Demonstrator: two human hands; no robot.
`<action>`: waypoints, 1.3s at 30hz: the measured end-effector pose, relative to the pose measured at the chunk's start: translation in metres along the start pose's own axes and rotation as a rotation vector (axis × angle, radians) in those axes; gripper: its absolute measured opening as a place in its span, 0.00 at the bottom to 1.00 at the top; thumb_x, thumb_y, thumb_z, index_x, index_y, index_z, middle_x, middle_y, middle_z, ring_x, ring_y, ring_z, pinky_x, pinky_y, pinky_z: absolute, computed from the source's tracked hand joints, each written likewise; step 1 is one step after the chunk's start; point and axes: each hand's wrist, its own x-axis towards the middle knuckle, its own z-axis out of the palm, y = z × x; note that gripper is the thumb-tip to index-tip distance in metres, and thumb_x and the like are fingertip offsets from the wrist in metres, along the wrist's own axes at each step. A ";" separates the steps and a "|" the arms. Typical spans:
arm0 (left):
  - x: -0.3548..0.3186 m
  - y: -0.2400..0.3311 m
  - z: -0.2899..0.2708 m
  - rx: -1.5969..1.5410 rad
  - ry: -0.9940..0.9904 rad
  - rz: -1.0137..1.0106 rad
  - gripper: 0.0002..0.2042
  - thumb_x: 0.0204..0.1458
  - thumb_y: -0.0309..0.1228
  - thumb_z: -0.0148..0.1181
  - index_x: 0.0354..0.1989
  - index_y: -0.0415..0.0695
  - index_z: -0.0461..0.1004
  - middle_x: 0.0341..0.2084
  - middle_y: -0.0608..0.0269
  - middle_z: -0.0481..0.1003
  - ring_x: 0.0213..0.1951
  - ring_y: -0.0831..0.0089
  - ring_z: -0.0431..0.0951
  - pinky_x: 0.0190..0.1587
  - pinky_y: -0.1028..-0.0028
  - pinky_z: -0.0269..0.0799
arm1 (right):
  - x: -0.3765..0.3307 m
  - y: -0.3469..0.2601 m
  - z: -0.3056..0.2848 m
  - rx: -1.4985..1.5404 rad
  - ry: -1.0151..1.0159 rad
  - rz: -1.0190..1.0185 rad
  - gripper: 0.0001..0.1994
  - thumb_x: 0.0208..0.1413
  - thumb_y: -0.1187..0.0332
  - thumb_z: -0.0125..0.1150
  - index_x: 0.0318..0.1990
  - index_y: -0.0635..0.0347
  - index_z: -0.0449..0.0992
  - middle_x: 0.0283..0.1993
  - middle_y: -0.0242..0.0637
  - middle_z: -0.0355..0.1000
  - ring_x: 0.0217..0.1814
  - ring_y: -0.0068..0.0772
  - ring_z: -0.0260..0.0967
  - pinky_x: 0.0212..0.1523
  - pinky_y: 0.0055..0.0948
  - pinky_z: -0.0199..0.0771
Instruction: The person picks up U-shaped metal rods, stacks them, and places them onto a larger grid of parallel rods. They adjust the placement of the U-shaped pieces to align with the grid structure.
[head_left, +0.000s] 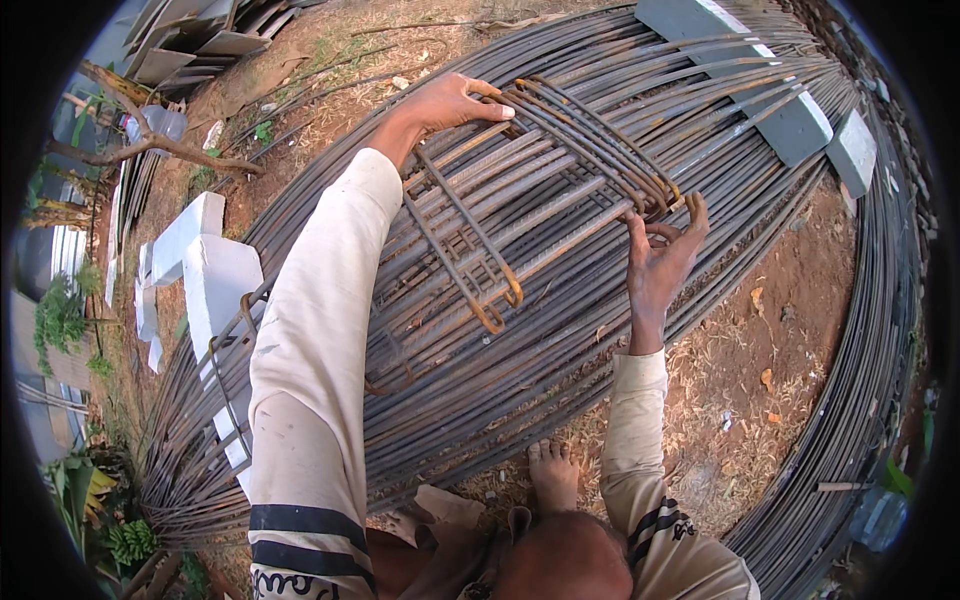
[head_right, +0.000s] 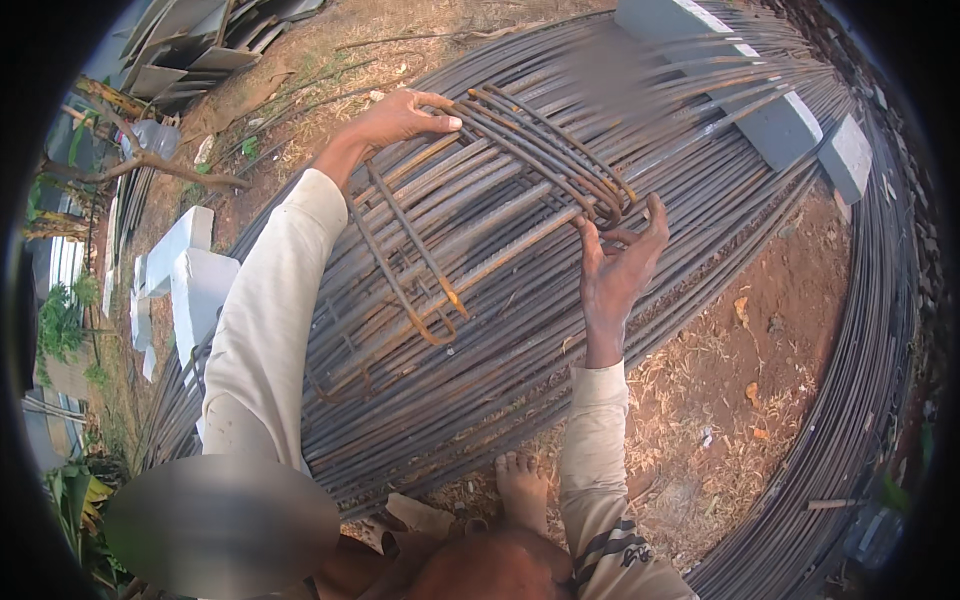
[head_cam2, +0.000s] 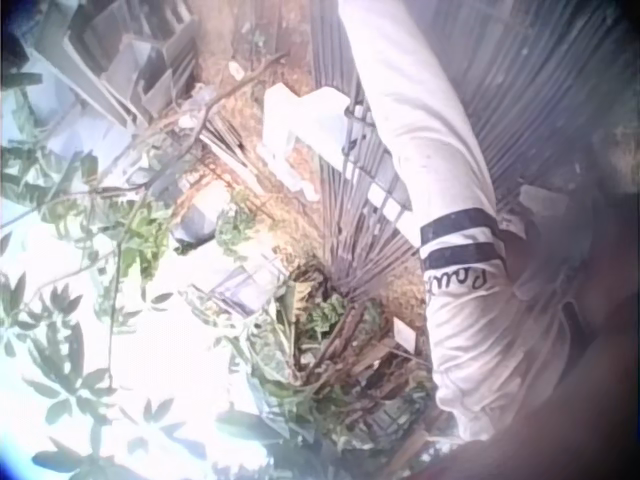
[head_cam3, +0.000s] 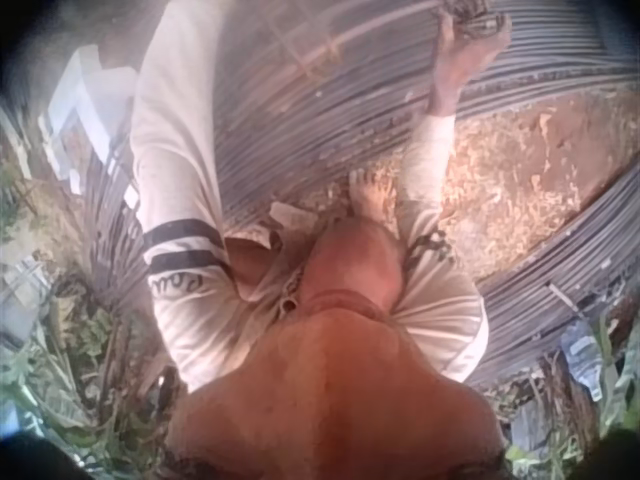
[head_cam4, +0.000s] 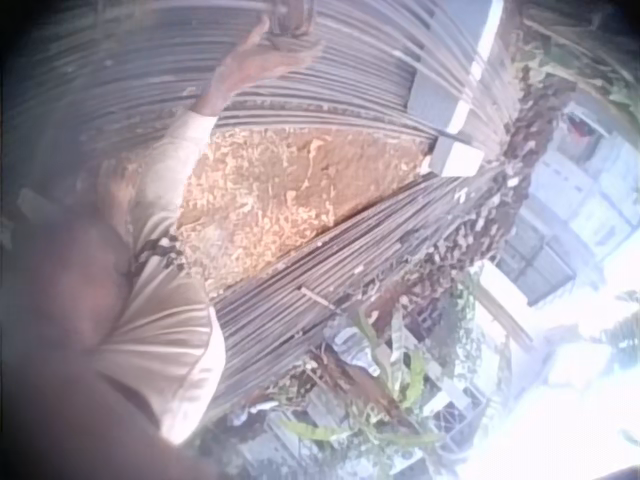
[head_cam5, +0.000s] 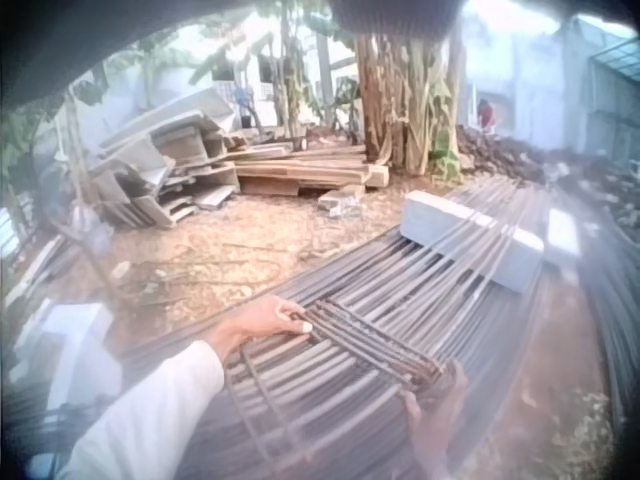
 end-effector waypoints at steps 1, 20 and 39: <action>0.007 -0.003 0.004 0.003 0.050 0.011 0.44 0.47 0.61 0.74 0.65 0.39 0.75 0.59 0.36 0.77 0.66 0.44 0.73 0.70 0.53 0.64 | 0.007 0.002 -0.001 -0.019 -0.033 0.024 0.39 0.56 0.65 0.77 0.73 0.61 0.62 0.57 0.48 0.75 0.40 0.34 0.79 0.43 0.33 0.82; 0.021 -0.003 -0.032 0.114 -0.118 -0.028 0.41 0.60 0.68 0.54 0.73 0.49 0.67 0.63 0.53 0.76 0.62 0.56 0.78 0.70 0.53 0.68 | -0.013 -0.003 -0.026 0.322 -0.195 0.193 0.20 0.60 0.69 0.73 0.57 0.65 0.76 0.54 0.40 0.76 0.42 0.24 0.75 0.39 0.23 0.78; -0.030 -0.036 -0.014 0.100 -0.181 -0.172 0.50 0.50 0.80 0.51 0.72 0.53 0.69 0.74 0.50 0.62 0.75 0.46 0.59 0.73 0.47 0.61 | -0.085 -0.030 0.003 0.361 -0.251 0.026 0.08 0.66 0.75 0.65 0.49 0.68 0.82 0.42 0.42 0.82 0.37 0.28 0.81 0.37 0.26 0.84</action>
